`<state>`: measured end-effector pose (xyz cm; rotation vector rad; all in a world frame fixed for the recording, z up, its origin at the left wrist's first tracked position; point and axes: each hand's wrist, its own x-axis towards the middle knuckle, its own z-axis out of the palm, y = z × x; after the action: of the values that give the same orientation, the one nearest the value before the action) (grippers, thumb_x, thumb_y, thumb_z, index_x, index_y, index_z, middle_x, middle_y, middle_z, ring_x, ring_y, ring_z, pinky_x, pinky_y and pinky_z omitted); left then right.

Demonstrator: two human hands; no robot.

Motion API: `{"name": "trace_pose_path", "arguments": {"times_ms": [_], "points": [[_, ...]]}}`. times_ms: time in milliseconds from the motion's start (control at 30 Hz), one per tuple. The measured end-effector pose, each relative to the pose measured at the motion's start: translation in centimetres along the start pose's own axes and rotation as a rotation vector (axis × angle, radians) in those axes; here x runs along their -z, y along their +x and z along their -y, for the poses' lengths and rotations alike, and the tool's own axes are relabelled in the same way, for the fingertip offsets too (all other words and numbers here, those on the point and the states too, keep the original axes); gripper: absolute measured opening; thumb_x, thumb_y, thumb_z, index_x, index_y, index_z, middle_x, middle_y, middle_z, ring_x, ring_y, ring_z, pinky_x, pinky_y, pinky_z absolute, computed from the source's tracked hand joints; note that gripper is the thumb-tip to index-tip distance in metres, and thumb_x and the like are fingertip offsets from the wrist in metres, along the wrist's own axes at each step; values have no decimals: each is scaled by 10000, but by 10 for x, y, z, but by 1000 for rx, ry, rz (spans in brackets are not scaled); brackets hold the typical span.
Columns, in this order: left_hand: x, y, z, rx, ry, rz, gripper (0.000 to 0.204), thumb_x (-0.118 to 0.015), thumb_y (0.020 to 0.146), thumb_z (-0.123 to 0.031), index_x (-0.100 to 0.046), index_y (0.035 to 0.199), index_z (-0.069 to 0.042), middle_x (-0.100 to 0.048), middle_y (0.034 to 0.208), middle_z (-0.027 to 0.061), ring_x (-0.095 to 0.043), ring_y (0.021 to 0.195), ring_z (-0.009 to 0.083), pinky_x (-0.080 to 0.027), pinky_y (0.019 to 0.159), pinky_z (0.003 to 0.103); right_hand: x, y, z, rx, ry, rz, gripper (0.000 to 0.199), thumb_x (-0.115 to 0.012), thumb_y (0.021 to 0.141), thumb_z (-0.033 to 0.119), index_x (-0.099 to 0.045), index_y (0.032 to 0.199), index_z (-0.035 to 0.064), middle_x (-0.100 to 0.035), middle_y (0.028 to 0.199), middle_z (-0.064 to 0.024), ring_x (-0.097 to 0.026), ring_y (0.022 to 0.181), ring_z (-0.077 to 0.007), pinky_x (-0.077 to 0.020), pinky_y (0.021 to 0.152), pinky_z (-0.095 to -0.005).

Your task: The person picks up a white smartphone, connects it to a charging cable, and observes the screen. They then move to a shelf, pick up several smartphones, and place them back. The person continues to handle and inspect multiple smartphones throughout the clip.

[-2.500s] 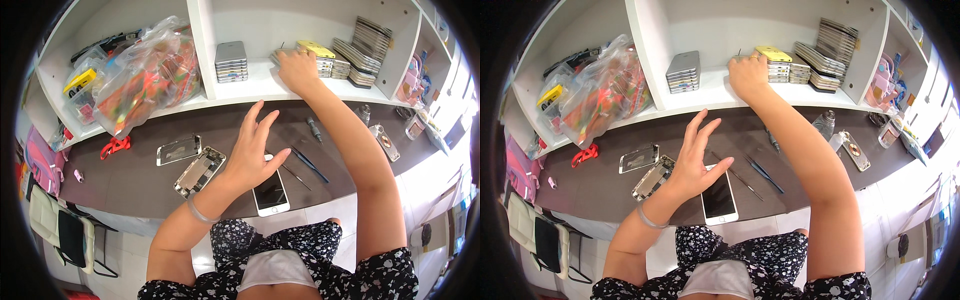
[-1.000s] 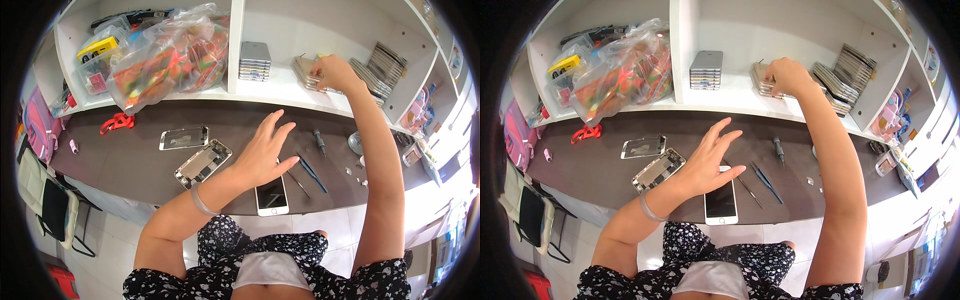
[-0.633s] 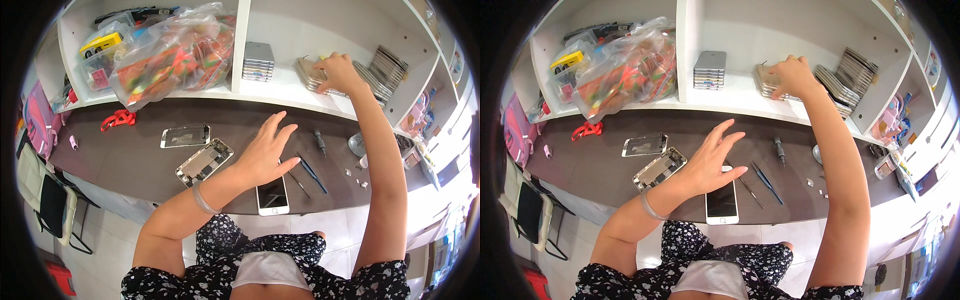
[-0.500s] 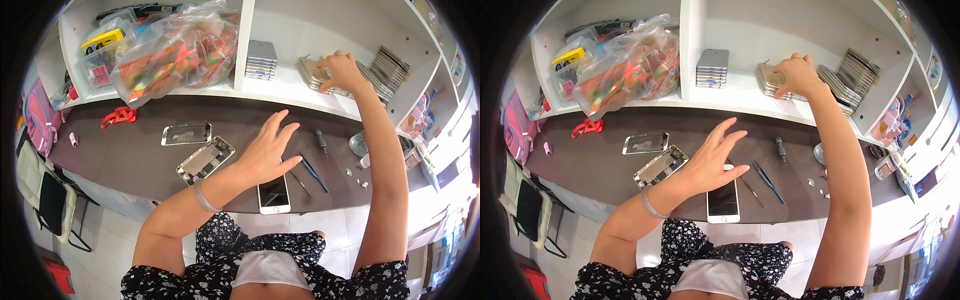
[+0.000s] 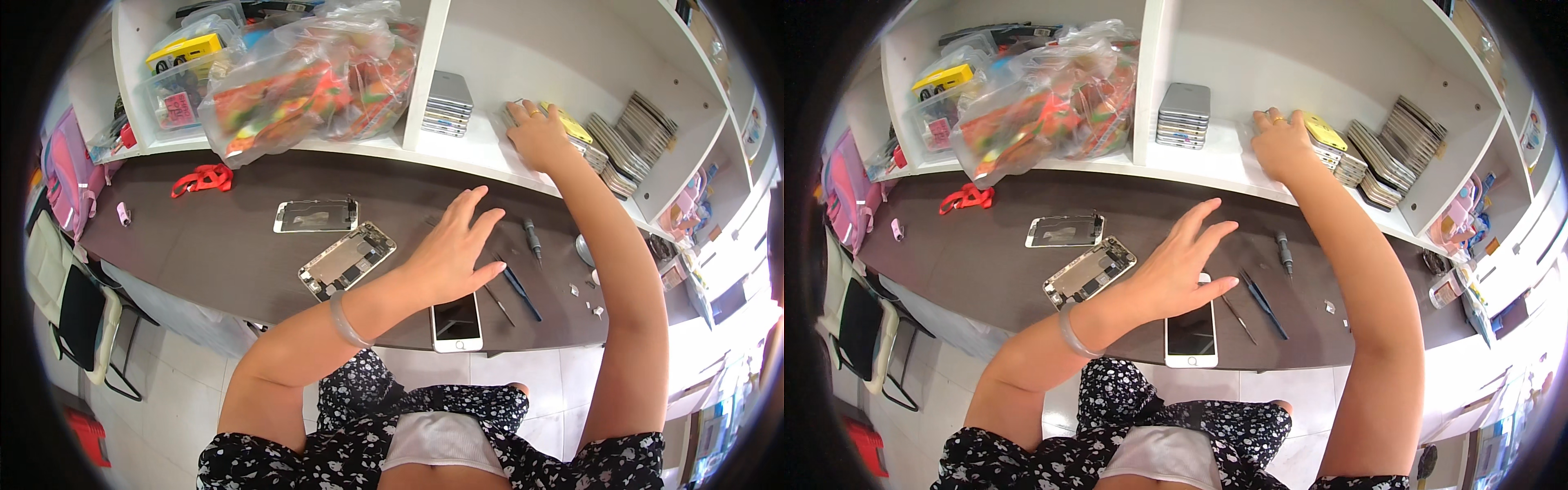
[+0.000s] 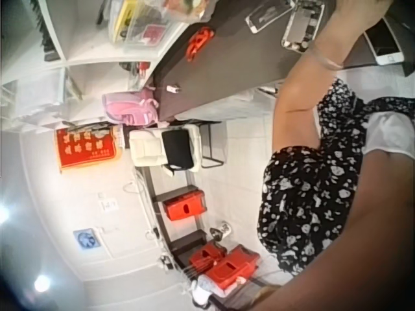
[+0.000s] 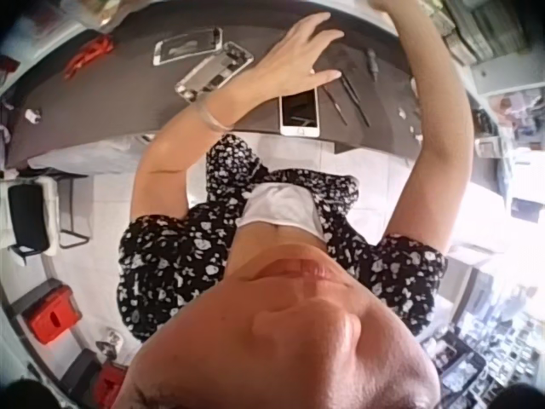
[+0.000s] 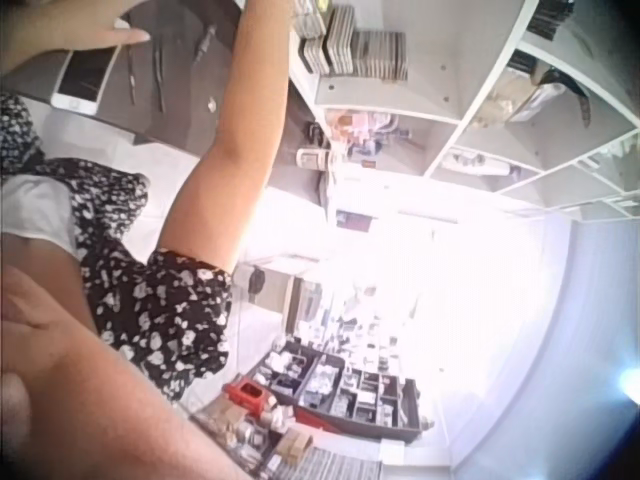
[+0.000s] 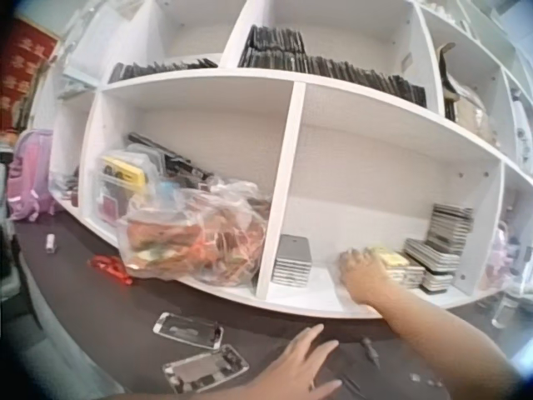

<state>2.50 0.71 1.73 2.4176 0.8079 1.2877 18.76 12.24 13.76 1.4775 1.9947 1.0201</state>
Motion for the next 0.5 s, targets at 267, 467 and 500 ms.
{"name": "trace_pose_path", "arguments": {"times_ms": [267,467,500], "points": [[1,-1,-2,-17,-3,-29,596,-655,760,-227,-369,1243,-27,-226,1342,245,-264,1230,429,-309,992,445,29,9,-3,107,464,56,380,-600,739,99,-560,1115,58,-401,1303,-102,-407,1186,-291,-355,940,-469],[3,3,-4,-34,-9,-132,625,-662,759,-238,-352,1250,-8,-219,1328,267,-238,1236,443,-277,1005,465,30,33,11,-247,2144,5,504,-571,837,188,-370,1230,-55,-441,1198,-197,-532,980,-320,-441,866,-433],[3,4,-5,-32,-14,-152,630,-664,758,-242,-350,1250,-6,-217,1325,272,-233,1237,445,-273,1006,466,35,35,18,-268,2240,70,512,-561,848,210,-360,1226,-69,-442,1184,-208,-528,973,-321,-442,865,-424]]}}
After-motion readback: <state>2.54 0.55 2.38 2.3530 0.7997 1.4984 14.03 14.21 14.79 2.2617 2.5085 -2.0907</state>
